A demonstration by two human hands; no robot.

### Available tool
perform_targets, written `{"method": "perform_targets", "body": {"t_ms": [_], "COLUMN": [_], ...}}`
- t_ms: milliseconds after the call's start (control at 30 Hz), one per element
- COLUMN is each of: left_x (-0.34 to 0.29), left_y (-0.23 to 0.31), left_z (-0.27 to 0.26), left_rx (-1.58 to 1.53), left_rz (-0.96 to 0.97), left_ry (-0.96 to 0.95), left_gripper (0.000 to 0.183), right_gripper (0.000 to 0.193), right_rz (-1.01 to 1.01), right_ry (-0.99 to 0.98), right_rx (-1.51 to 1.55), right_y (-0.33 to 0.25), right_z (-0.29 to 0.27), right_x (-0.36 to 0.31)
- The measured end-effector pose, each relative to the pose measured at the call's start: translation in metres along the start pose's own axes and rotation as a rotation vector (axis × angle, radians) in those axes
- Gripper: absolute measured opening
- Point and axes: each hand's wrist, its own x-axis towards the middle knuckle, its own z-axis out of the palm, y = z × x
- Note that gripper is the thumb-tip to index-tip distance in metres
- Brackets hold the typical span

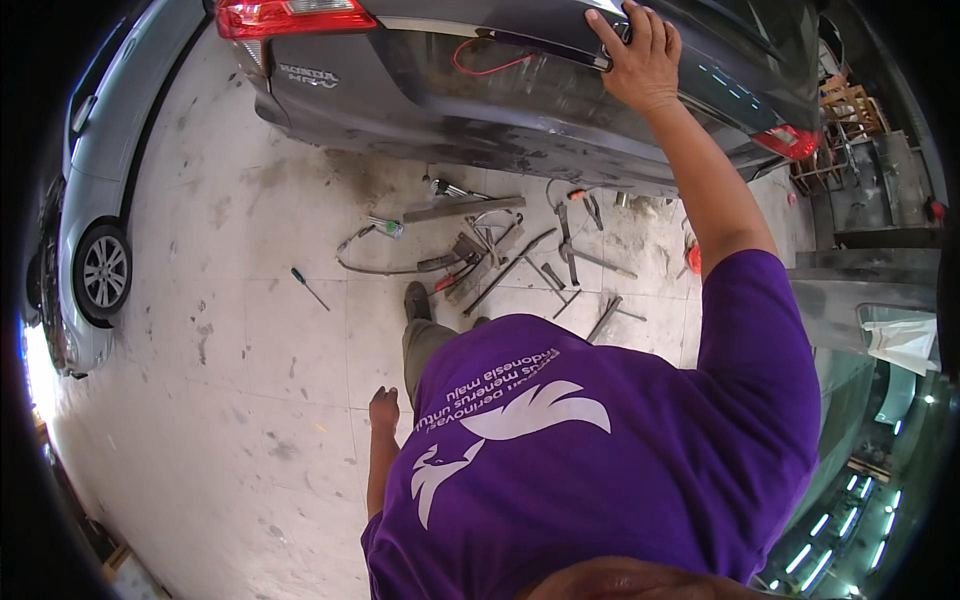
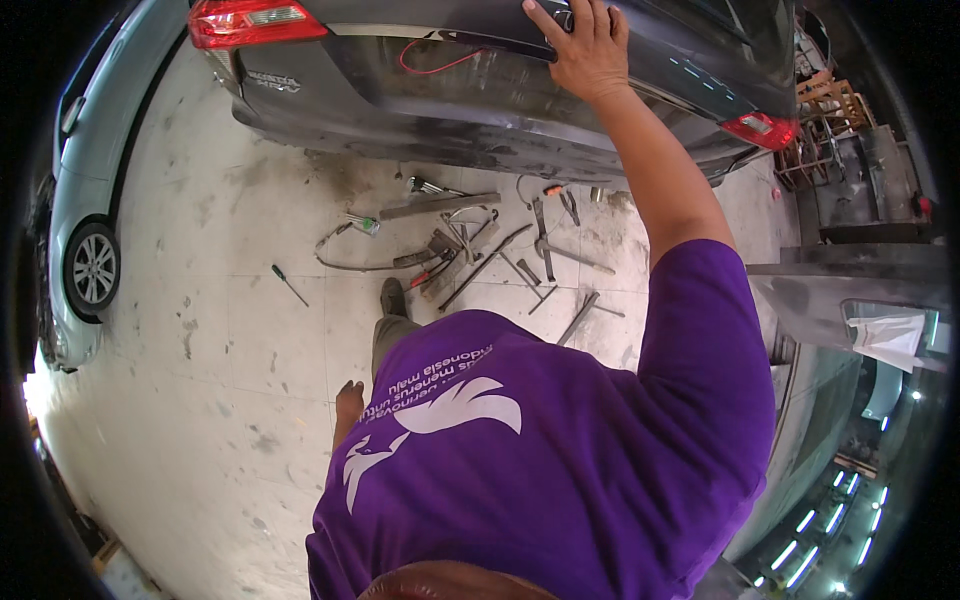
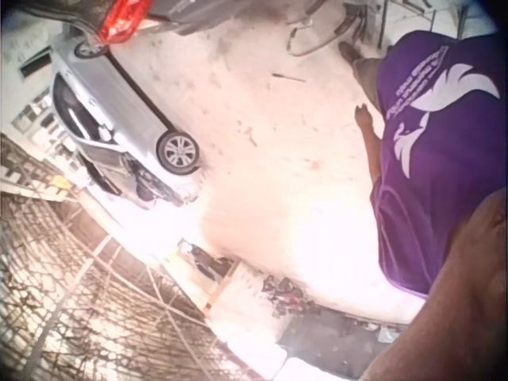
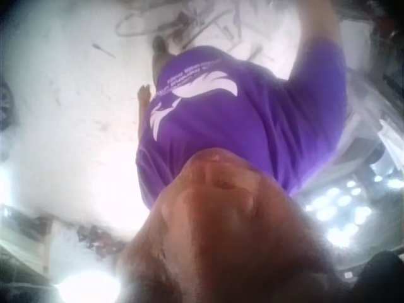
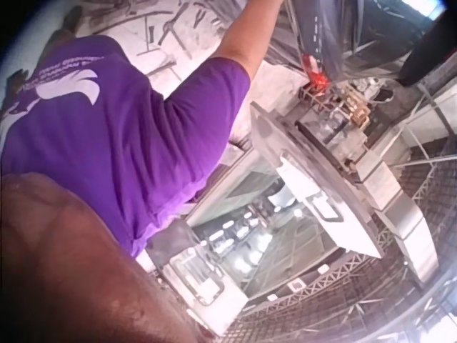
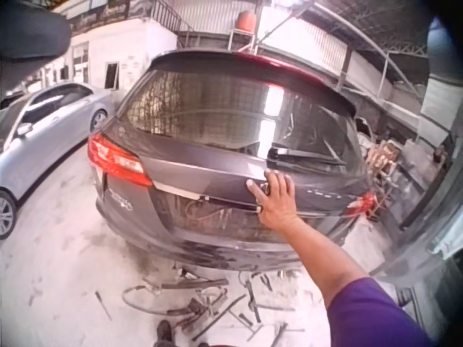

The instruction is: The person uses a T-handle tool and a hammer to smooth and shape the rear body panel of a car. They hammer a metal bar against the underside of the panel, use their hands to feel the surface, and then fit a rubber seal along the edge of the trunk area before closing the hatchback.

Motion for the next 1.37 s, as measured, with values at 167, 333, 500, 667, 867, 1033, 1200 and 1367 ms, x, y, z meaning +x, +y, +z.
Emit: {"method": "perform_targets", "body": {"t_ms": [167,333,500,667,867,1033,1200,1367], "left_x": [-0.045,-0.085,-0.134,-0.138,-0.135,-0.063,-0.089,-0.121], "left_y": [0.053,-0.013,-0.139,-0.114,-0.15,-0.018,0.108,0.252], "left_z": [-0.05,0.002,0.112,0.138,0.112,0.017,-0.154,-0.296], "left_rx": [-0.327,-0.21,0.261,0.126,0.197,0.075,-0.141,0.167], "left_rz": [-0.169,-0.214,-0.102,-0.074,0.093,0.224,0.456,1.044], "left_ry": [0.141,0.137,-0.13,-0.204,-0.06,0.14,0.566,0.918], "left_gripper": [0.058,0.054,0.034,0.031,0.026,0.034,0.061,0.067], "right_gripper": [0.089,0.091,0.093,0.078,0.092,0.093,0.069,0.072], "right_rz": [0.04,0.046,0.055,0.024,0.01,0.168,0.297,0.531], "right_ry": [-0.231,-0.264,-0.223,-0.252,-0.285,-0.237,-0.013,-0.138], "right_rx": [-0.181,-0.145,-0.085,-0.181,-0.016,-0.001,0.386,0.282], "right_y": [0.006,0.007,0.007,0.006,0.022,0.054,-0.019,-0.065], "right_z": [0.011,-0.012,-0.03,-0.087,-0.156,-0.244,-0.286,-0.324], "right_x": [-0.011,-0.003,0.015,0.037,0.074,0.04,-0.081,-0.18]}}
